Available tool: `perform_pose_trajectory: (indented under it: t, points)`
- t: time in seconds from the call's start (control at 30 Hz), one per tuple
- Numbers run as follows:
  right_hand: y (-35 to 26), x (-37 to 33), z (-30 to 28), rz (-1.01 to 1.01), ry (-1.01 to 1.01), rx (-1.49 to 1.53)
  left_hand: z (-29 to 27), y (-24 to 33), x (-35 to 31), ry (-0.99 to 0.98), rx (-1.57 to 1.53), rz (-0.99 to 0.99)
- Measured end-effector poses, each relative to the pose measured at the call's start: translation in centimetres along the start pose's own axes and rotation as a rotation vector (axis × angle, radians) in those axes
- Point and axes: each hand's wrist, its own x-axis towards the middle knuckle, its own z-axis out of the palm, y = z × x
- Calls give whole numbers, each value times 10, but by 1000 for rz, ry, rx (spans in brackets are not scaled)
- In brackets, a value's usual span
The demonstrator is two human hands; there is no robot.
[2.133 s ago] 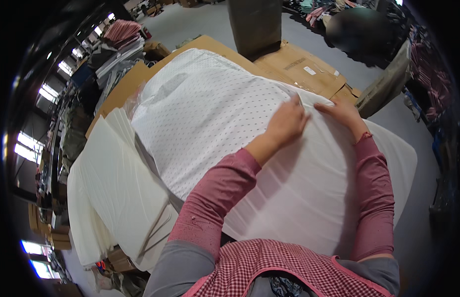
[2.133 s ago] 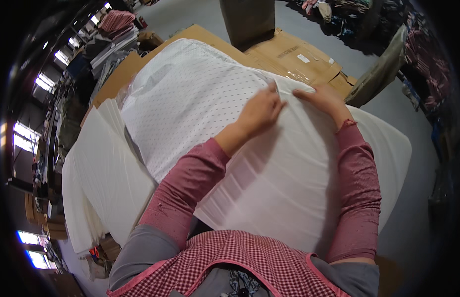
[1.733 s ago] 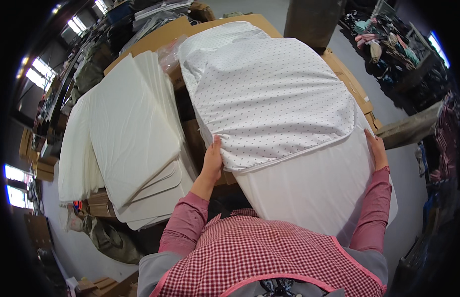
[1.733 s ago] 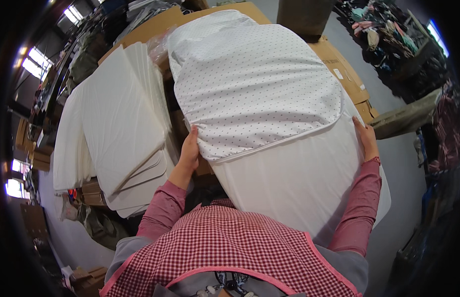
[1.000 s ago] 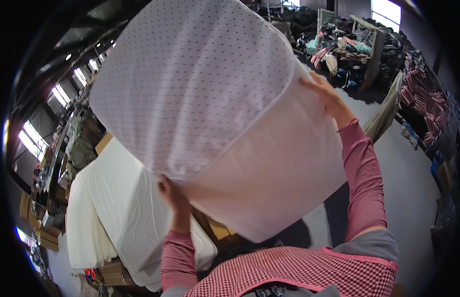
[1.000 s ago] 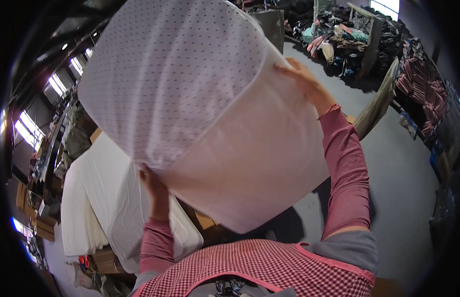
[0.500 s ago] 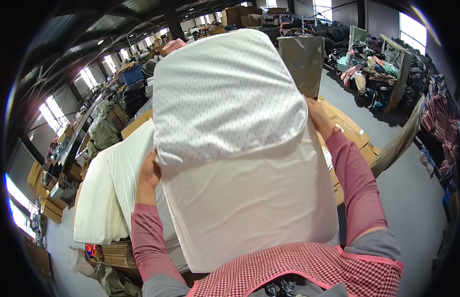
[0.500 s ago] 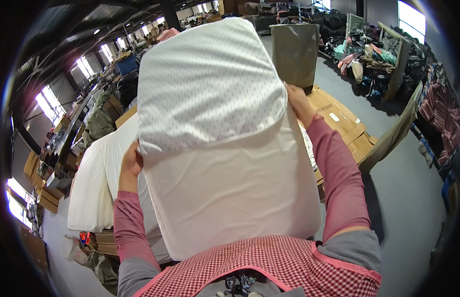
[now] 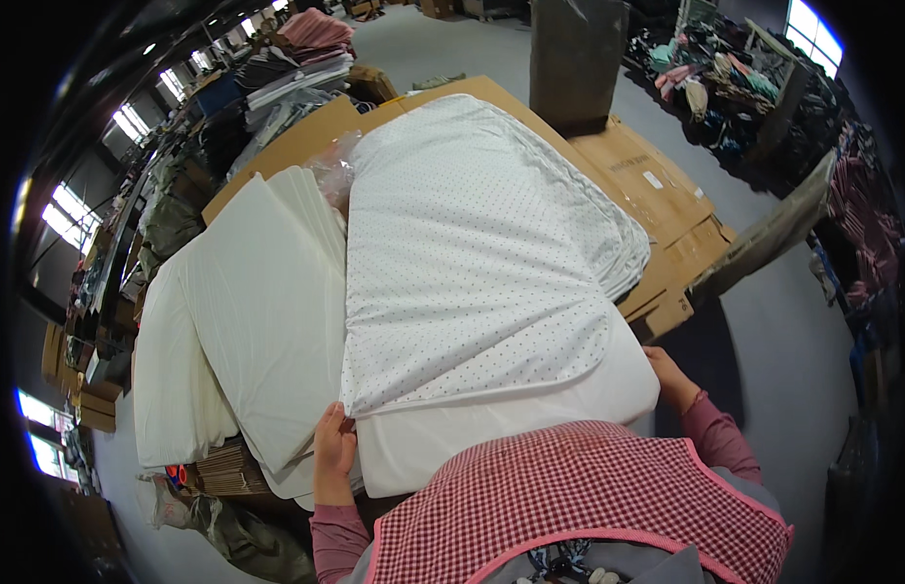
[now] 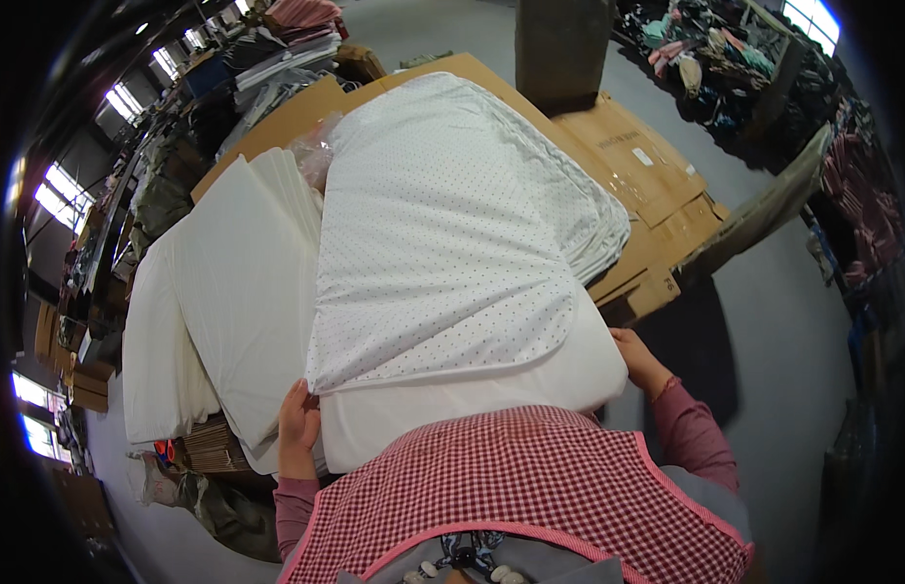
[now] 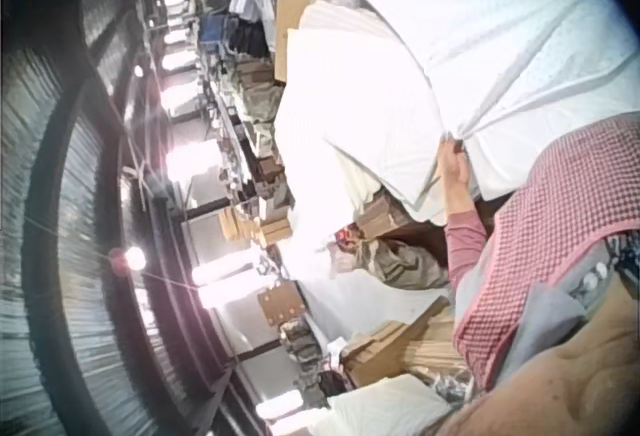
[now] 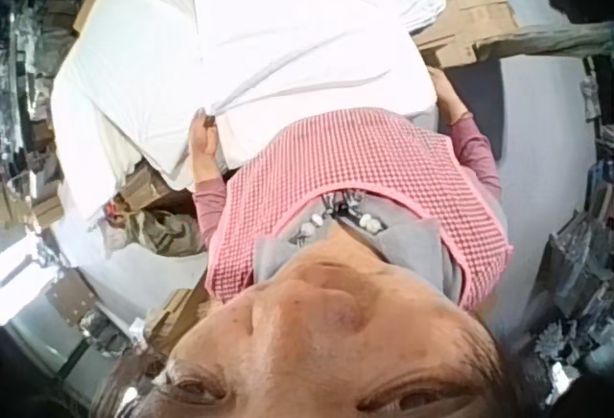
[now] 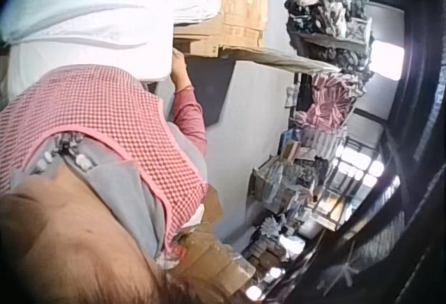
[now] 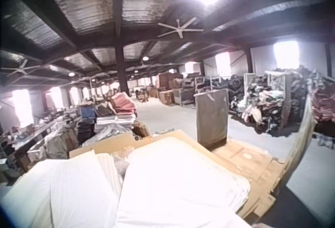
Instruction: The person repeatedly picks up white rectangular foam mattresses, places them into white dotted fabric covers, and stacks the covered units on a cardboard pallet. The person handles the mattresses one at a time, adjusting the covers and aligning the stacked items.
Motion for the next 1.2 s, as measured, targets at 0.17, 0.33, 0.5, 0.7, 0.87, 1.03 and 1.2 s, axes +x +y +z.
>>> perform_pose_trajectory:
  t: [0.17, 0.33, 0.5, 0.7, 0.87, 1.03, 1.2]
  points:
    - [-39, 52, 11, -50, 366, -279, 30, 10, 38, -47, -75, 92]
    - [-83, 61, 73, -552, -200, -1032, 40, -2, 59, -135, 9, 53]
    - [-54, 46, 171, -966, -223, -1351, 35, -13, 84, -43, -95, 160]
    - [-70, 54, 237, -1105, -113, -1164, 55, -34, 118, -141, -14, 47]
    - [-122, 52, 281, -1112, -235, -1081, 69, -62, 127, -246, -73, 334]
    - [-131, 10, 274, -765, -769, -1021, 47, -67, 80, -40, 133, 292]
    - [-131, -19, 254, -153, -1011, -908, 20, -84, -19, -18, 450, 199]
